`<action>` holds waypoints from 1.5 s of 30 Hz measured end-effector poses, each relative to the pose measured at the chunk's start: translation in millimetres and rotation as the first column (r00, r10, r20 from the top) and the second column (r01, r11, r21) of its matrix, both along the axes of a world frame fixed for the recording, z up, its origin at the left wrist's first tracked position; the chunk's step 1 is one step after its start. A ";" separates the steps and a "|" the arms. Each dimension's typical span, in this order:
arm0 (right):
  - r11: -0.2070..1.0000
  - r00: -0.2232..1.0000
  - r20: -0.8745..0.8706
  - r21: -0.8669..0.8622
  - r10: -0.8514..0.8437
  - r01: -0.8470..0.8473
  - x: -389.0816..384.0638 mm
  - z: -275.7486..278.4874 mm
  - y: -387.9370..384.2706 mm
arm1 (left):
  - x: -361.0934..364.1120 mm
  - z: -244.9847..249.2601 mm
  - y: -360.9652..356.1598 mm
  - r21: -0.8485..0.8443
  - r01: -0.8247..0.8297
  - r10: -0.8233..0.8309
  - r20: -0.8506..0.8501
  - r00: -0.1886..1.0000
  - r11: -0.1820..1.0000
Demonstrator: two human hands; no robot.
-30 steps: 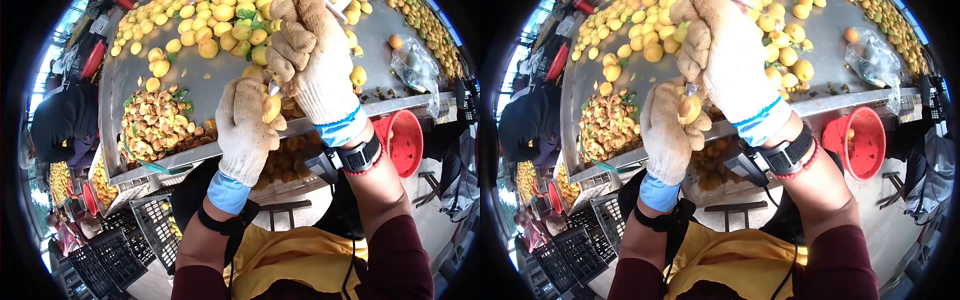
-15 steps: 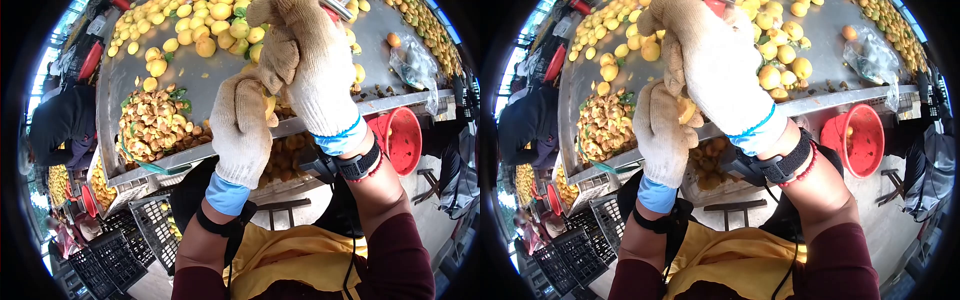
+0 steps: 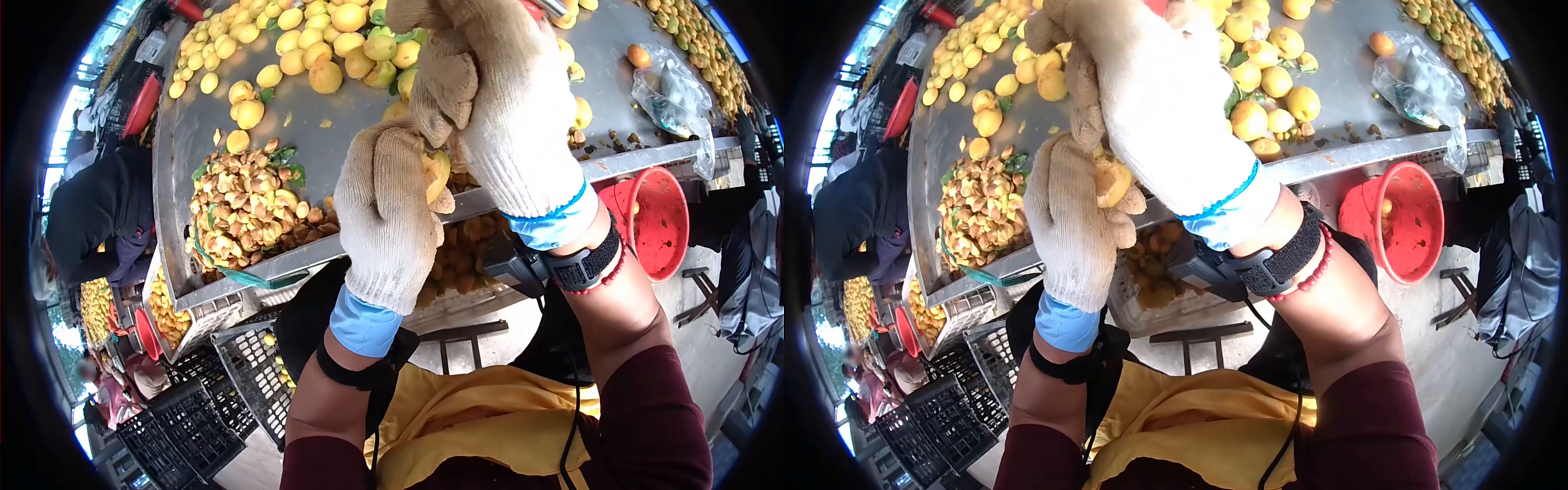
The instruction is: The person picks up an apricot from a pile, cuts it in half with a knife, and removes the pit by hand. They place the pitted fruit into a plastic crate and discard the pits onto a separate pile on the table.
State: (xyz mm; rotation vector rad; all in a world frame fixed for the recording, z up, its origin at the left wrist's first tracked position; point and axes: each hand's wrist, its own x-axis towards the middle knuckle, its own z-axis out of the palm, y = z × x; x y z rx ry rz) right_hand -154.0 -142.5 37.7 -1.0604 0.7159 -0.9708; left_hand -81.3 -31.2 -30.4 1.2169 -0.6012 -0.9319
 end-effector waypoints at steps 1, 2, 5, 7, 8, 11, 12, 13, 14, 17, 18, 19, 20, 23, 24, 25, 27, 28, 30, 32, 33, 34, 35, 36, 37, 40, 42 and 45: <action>0.993 0.994 0.092 -0.111 0.054 -0.044 2.6 -8.4 -4.2 | 0.6 -4.0 -0.6 -0.050 -0.001 0.001 -0.009 1.000 0.999; 0.972 0.977 0.178 -0.222 0.118 -0.077 6.0 -20.0 -8.6 | 1.5 -6.4 -0.6 -0.097 -0.003 0.002 -0.018 1.000 0.995; 0.832 0.861 0.371 -0.545 0.348 -0.102 16.3 -48.5 -17.3 | 3.9 -2.7 0.1 -0.050 -0.035 0.037 0.049 0.998 0.998; 0.975 0.912 0.351 -0.139 0.211 -0.172 1.2 -42.8 8.3 | 10.8 -23.2 -3.1 -0.119 -0.058 0.085 0.241 0.967 0.991; 0.975 0.911 0.351 -0.138 0.214 -0.176 0.5 -43.3 8.7 | 13.2 -30.9 -3.1 -0.191 -0.063 0.139 0.419 0.897 0.980; 0.983 0.864 0.479 0.006 0.157 -0.182 6.6 -50.6 6.9 | -2.7 -7.3 -0.9 0.048 -0.111 0.116 -0.145 0.983 0.993; 0.953 0.940 0.341 -0.291 0.019 0.086 17.4 -58.4 2.0 | -1.4 -5.4 -1.1 0.051 -0.112 0.119 -0.145 0.982 0.992; 0.762 0.954 0.248 -0.582 -0.166 0.284 28.4 -65.3 -2.5 | 1.4 -4.1 -2.7 0.091 -0.063 0.084 -0.244 0.966 0.994; 0.446 0.904 0.219 -0.812 -0.366 0.377 33.7 -70.2 -3.9 | 4.9 -3.0 -4.6 0.125 -0.010 0.052 -0.340 0.939 0.992; 0.694 0.951 0.229 -0.652 -0.207 0.307 29.5 -76.1 -11.1 | 14.9 -11.3 -13.6 0.110 0.077 -0.011 -0.506 0.862 0.991; 0.795 0.961 0.247 -0.554 -0.124 0.245 27.0 -77.2 -13.9 | 19.3 -18.3 -16.2 0.071 0.107 -0.047 -0.576 0.816 0.992; 0.878 0.961 0.274 -0.448 -0.045 0.169 24.3 -78.0 -16.7 | 28.7 -26.5 -19.6 0.070 0.104 -0.045 -0.574 0.818 0.992; 0.937 0.950 0.310 -0.339 0.031 0.080 21.6 -78.7 -19.4 | 41.3 -33.8 -23.9 0.076 0.103 -0.031 -0.635 0.772 0.992; 0.972 0.860 0.460 -0.025 0.220 -0.235 15.5 -79.6 -24.7 | 44.2 -25.1 -33.8 0.125 -0.038 0.101 -0.554 0.826 0.991; 0.935 0.812 0.519 0.065 0.266 -0.348 14.9 -79.4 -25.0 | 44.1 -19.7 -37.2 0.151 -0.183 0.229 -0.400 0.887 0.971; 0.990 0.934 0.353 0.101 0.053 -0.094 21.1 -71.2 -22.4 | 73.1 -48.8 -32.2 -0.068 0.029 -0.056 -0.443 0.895 0.997; 0.993 0.961 0.263 0.068 0.079 -0.100 16.9 -68.3 -28.0 | 66.9 -37.9 -38.6 -0.082 -0.083 0.050 -0.340 0.939 0.993; 0.990 0.971 0.207 0.042 0.123 -0.134 15.1 -63.4 -28.1 | 63.6 -32.2 -39.8 -0.102 -0.191 0.162 -0.242 0.957 0.976; 0.976 0.969 -0.179 -0.105 0.169 -0.190 14.1 -53.4 -18.7 | 64.4 -26.5 -33.6 -0.110 -0.149 0.117 -0.254 0.960 0.983; 0.857 0.853 -0.516 -0.473 -0.081 -0.205 18.7 -61.9 -7.0 | 60.4 -26.1 -28.4 -0.196 -0.157 0.116 -0.205 0.972 0.968; 0.845 0.804 -0.593 -0.456 -0.054 -0.279 19.1 -70.4 -3.3 | 58.1 -24.4 -25.4 -0.208 -0.153 0.118 -0.172 0.978 0.966; 0.831 0.747 -0.664 -0.431 -0.029 -0.352 20.0 -69.7 1.5 | 56.7 -22.1 -22.4 -0.211 -0.149 0.114 -0.171 0.979 0.966; 0.888 0.754 -0.632 -0.225 0.180 -0.401 13.6 -56.4 6.6 | 56.0 -19.7 -18.8 -0.179 -0.177 0.145 -0.178 0.973 0.968; 0.885 0.754 -0.631 -0.230 0.181 -0.405 14.0 -57.6 5.6 | 56.5 -17.6 -15.4 -0.149 -0.208 0.180 -0.184 0.966 0.967; 0.900 0.794 -0.516 -0.092 0.323 -0.426 13.6 -63.3 2.5 | 56.6 -18.2 -13.3 -0.156 -0.207 0.172 -0.213 0.962 0.966; 0.856 0.902 -0.389 -0.386 0.188 -0.345 11.2 -96.3 -11.2 | 77.8 -18.4 -3.0 -0.141 -0.195 0.174 -0.147 0.974 0.971; 0.869 0.842 -0.423 -0.209 0.333 -0.449 5.0 -83.5 -10.6 | 95.1 -22.8 1.7 -0.145 -0.261 0.239 -0.153 0.959 0.954; 0.907 0.810 -0.492 -0.089 0.320 -0.413 -3.7 -70.8 -17.2 | 88.5 -7.0 15.5 -0.179 -0.271 0.254 -0.113 0.961 0.946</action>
